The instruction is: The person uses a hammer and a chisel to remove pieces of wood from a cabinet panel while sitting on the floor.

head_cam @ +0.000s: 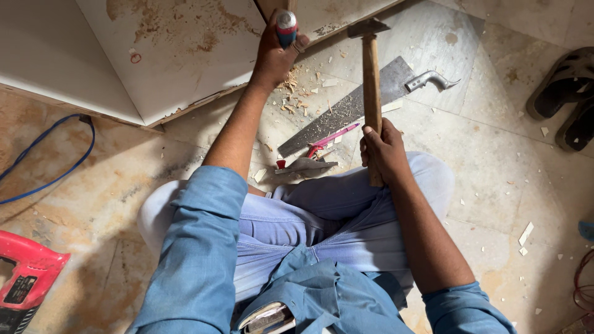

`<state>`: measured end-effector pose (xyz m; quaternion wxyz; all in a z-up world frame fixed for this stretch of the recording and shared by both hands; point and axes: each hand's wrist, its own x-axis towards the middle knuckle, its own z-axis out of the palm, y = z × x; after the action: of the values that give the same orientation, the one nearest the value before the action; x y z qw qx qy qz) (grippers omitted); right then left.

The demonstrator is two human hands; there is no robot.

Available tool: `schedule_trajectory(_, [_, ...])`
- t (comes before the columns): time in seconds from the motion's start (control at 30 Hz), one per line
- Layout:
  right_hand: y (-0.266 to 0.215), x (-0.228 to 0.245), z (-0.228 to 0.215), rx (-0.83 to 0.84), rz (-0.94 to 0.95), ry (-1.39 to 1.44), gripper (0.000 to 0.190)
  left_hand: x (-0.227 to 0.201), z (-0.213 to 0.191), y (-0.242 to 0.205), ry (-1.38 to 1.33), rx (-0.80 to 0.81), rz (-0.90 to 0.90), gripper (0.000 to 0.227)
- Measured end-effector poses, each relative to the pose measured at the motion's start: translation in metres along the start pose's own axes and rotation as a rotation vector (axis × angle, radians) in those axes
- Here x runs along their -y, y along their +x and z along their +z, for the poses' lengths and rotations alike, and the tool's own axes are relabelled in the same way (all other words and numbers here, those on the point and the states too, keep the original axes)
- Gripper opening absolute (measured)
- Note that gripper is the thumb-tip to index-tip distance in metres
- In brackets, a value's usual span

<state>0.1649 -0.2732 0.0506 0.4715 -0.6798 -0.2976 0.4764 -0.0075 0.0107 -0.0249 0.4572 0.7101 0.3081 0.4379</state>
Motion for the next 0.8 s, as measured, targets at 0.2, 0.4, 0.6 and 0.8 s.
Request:
schedule_trajectory(0.2, [-0.028, 0.049, 0.004, 0.009, -0.188, -0.169, 0.028, 0.007, -0.001, 0.004, 0.062, -0.025, 0.002, 0.041])
schedule_trajectory(0.4, [-0.055, 0.118, -0.004, 0.062, -0.828, -0.284, 0.029, -0.008, -0.007, 0.006, 0.099, -0.03, -0.058, 0.031])
schedule_trajectory(0.6, [-0.033, 0.144, 0.015, 0.067, -0.603, -1.04, 0.026, -0.008, -0.002, 0.009, 0.094, 0.01, -0.276, 0.032])
schedule_trajectory(0.8, [-0.046, 0.182, 0.02, 0.086, -0.261, -0.954, 0.026, 0.013, 0.001, 0.014, 0.125, -0.035, -0.123, 0.042])
